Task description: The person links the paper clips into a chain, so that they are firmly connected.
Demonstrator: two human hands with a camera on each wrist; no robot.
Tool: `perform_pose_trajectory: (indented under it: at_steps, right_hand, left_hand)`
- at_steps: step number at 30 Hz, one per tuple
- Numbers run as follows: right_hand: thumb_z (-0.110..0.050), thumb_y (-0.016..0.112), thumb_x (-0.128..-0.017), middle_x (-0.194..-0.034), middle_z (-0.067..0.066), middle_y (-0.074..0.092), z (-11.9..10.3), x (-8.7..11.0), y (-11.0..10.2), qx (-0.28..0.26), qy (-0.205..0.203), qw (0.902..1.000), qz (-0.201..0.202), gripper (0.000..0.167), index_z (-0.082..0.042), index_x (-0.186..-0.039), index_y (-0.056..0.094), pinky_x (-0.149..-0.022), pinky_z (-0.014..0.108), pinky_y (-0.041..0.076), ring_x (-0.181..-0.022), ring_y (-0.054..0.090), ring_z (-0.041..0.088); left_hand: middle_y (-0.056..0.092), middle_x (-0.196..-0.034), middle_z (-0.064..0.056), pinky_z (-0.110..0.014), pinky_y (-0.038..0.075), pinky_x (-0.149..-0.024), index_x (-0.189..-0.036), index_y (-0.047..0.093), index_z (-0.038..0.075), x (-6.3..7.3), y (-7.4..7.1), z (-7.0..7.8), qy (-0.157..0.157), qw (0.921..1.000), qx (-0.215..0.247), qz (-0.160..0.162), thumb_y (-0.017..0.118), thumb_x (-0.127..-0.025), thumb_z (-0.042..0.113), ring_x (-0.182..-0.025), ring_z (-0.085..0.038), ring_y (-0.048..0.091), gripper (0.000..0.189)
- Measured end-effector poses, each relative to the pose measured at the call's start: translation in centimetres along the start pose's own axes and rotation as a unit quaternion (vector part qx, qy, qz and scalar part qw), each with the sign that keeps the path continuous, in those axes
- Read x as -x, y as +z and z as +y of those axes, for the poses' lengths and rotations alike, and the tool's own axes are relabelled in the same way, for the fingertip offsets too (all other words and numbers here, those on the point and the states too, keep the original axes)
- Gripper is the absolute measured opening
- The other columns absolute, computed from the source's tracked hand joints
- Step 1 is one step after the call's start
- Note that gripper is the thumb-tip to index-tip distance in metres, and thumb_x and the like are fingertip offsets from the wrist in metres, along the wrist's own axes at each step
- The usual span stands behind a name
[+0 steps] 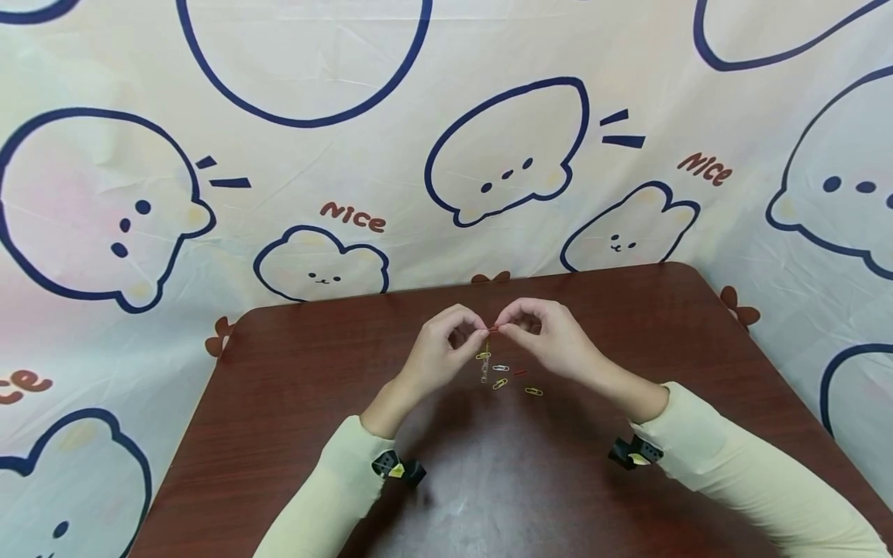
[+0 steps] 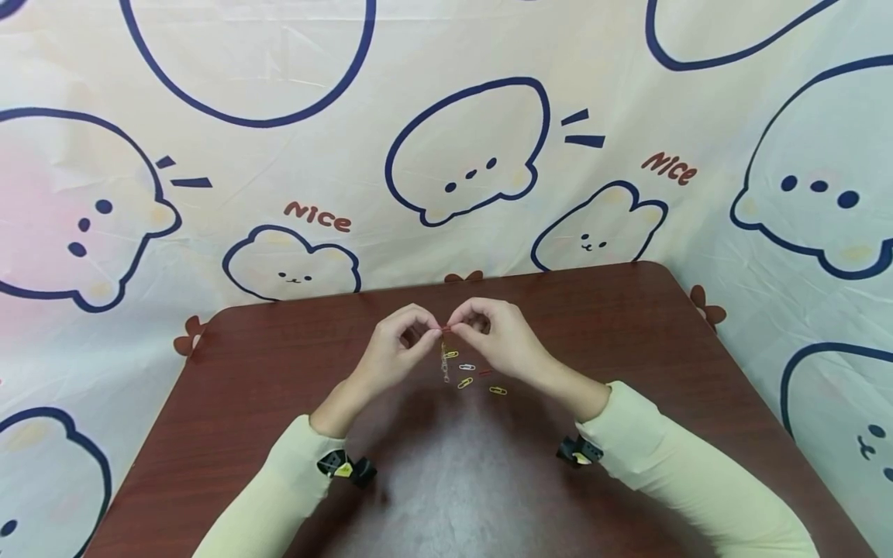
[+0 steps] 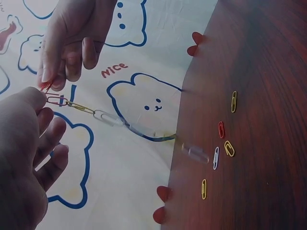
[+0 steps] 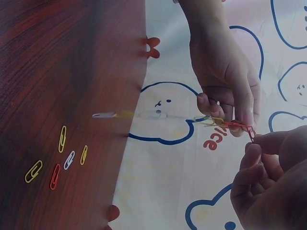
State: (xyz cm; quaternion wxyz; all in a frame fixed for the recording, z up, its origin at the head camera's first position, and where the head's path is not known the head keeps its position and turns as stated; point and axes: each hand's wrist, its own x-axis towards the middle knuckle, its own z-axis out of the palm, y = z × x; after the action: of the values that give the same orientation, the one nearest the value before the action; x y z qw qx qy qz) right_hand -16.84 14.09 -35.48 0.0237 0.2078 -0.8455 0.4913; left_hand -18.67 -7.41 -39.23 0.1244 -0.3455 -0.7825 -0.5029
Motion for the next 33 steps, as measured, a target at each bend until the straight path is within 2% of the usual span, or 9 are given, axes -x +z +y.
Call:
perform_pose_trajectory:
  at_steps: [5, 11, 18, 27, 33]
  right_hand:
    - [-0.01, 0.073, -0.095, -0.089, 0.007, 0.07, 0.1, 0.0, 0.0, -0.008, -0.001, 1.0, -0.005, 0.006, -0.009, -0.101, 0.074, -0.063, 0.026, 0.048, -0.074, 0.056, 0.022]
    - [-0.011, 0.074, -0.094, -0.087, 0.004, 0.068, 0.2, 0.2, -0.2, -0.01, 0.001, 0.9999, -0.002, 0.008, -0.009, -0.101, 0.072, -0.064, 0.027, 0.049, -0.074, 0.058, 0.021]
    - [-0.01, 0.076, -0.092, -0.083, 0.003, 0.066, 1.1, 0.5, -0.5, 0.001, 0.015, 0.9999, 0.008, 0.012, -0.007, -0.102, 0.072, -0.062, 0.026, 0.047, -0.074, 0.058, 0.022]
    - [-0.011, 0.076, -0.092, -0.084, 0.002, 0.067, 3.5, 1.4, -0.7, 0.011, 0.044, 0.999, 0.002, 0.013, -0.007, -0.104, 0.072, -0.062, 0.025, 0.047, -0.074, 0.058, 0.021]
    - [-0.01, 0.077, -0.091, -0.084, 0.001, 0.067, 6.3, 2.6, -0.3, 0.018, 0.061, 0.998, -0.001, 0.014, -0.005, -0.103, 0.072, -0.063, 0.026, 0.048, -0.074, 0.059, 0.02]
  left_hand:
    - [0.063, -0.088, -0.004, -0.03, 0.05, -0.063, -0.097, 0.068, 0.004, 0.1, -0.1, 0.1, -0.001, 1.0, -0.001, 0.003, 0.072, -0.093, 0.003, -0.073, -0.016, 0.055, 0.005]
    - [0.063, -0.089, -0.009, -0.03, 0.048, -0.062, -0.097, 0.067, -0.001, 0.2, -0.2, 0.1, -0.005, 1.0, 0.004, 0.008, 0.072, -0.092, 0.0, -0.071, -0.021, 0.054, 0.007]
    - [0.063, -0.089, -0.003, -0.027, 0.047, -0.062, -0.097, 0.069, 0.003, 0.4, -0.5, -0.2, 0.001, 0.9999, -0.002, 0.011, 0.071, -0.095, 0.006, -0.069, -0.016, 0.054, 0.005]
    - [0.064, -0.089, -0.002, -0.026, 0.048, -0.062, -0.095, 0.069, 0.007, 0.7, -1.0, -0.5, -0.003, 0.9999, -0.002, 0.017, 0.071, -0.094, 0.003, -0.071, -0.015, 0.055, 0.005]
    - [0.065, -0.09, -0.002, -0.027, 0.05, -0.065, -0.095, 0.069, 0.007, 1.0, -1.3, -0.7, -0.005, 0.9999, -0.004, 0.013, 0.072, -0.093, 0.004, -0.073, -0.015, 0.056, 0.004]
